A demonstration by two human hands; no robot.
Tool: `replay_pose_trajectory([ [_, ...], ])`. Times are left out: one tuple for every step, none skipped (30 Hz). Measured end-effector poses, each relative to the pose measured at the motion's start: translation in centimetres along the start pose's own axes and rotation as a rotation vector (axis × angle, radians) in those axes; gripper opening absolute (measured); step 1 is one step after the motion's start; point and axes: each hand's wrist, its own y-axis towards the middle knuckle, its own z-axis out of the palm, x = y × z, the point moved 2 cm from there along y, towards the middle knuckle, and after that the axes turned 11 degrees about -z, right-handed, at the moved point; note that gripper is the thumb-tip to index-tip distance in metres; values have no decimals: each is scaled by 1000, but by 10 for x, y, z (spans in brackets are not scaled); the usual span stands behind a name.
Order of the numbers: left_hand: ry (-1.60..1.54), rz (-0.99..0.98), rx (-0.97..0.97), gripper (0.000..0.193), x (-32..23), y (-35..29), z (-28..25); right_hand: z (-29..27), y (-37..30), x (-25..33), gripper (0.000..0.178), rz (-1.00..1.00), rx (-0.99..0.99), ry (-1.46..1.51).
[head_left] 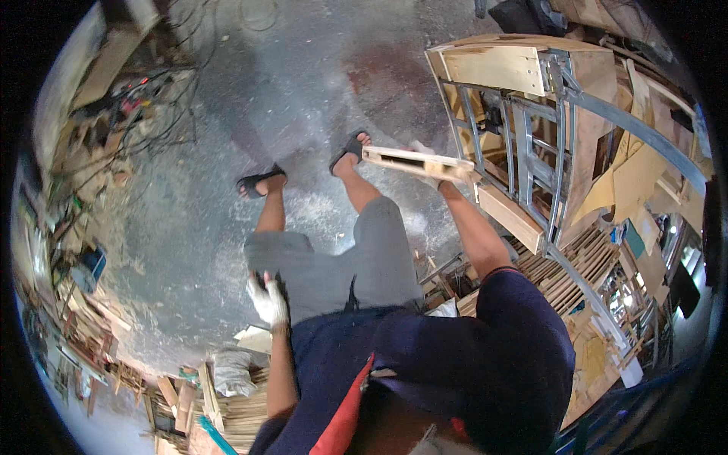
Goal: The person uses a nail gun to fasten small wooden pieces onto a curved wooden frame. They repeatedly pick up pieces, align them, and drive nails before placing the assembled frame on the workbench.
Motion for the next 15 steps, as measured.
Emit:
replay_pose_trajectory([
  [-51, 25, -34, 73, -1, 16, -11, 33, -17, -49, 81, 58, 129, 65],
  [-33, 7, -79, 76, 4, 19, -14, 144, -57, -81, 74, 85, 191, 145],
  [-13, 16, -69, 80, 1, 30, -26, 187, -86, -100, 66, -15, 266, -199],
  [-14, 50, -48, 82, 17, 39, -35, 216, -109, -124, 58, -99, 345, -540],
  [-39, 101, -45, 85, 18, 62, -39, 251, -107, -138, 50, -202, 461, -892],
  [-75, 207, -40, 89, 0, 73, -51, 279, -111, -157, 44, -242, 505, -1081],
  [-98, 289, -30, 93, -8, 72, -66, 307, -115, -175, 39, -281, 548, -1275],
  [-58, 425, -49, 100, -12, 86, -80, 341, -110, -194, 35, -266, 543, -1315],
  [-14, 559, -78, 107, -12, 101, -95, 380, -105, -216, 31, -254, 545, -1358],
  [21, 522, -95, 114, -16, 105, -117, 427, -115, -247, 29, -266, 598, -1327],
  [43, 486, -122, 121, -24, 110, -139, 476, -127, -278, 27, -274, 652, -1298],
  [49, 495, -138, 126, -23, 120, -162, 505, -121, -299, 26, -334, 834, -1286],
  [59, 493, -134, 130, -20, 124, -173, 526, -122, -311, 26, -378, 997, -1262],
  [49, 505, -194, 131, -9, 130, -191, 549, -120, -331, 28, -356, 1017, -1223],
  [36, 518, -240, 129, -2, 140, -215, 580, -116, -349, 30, -334, 1097, -1191],
])
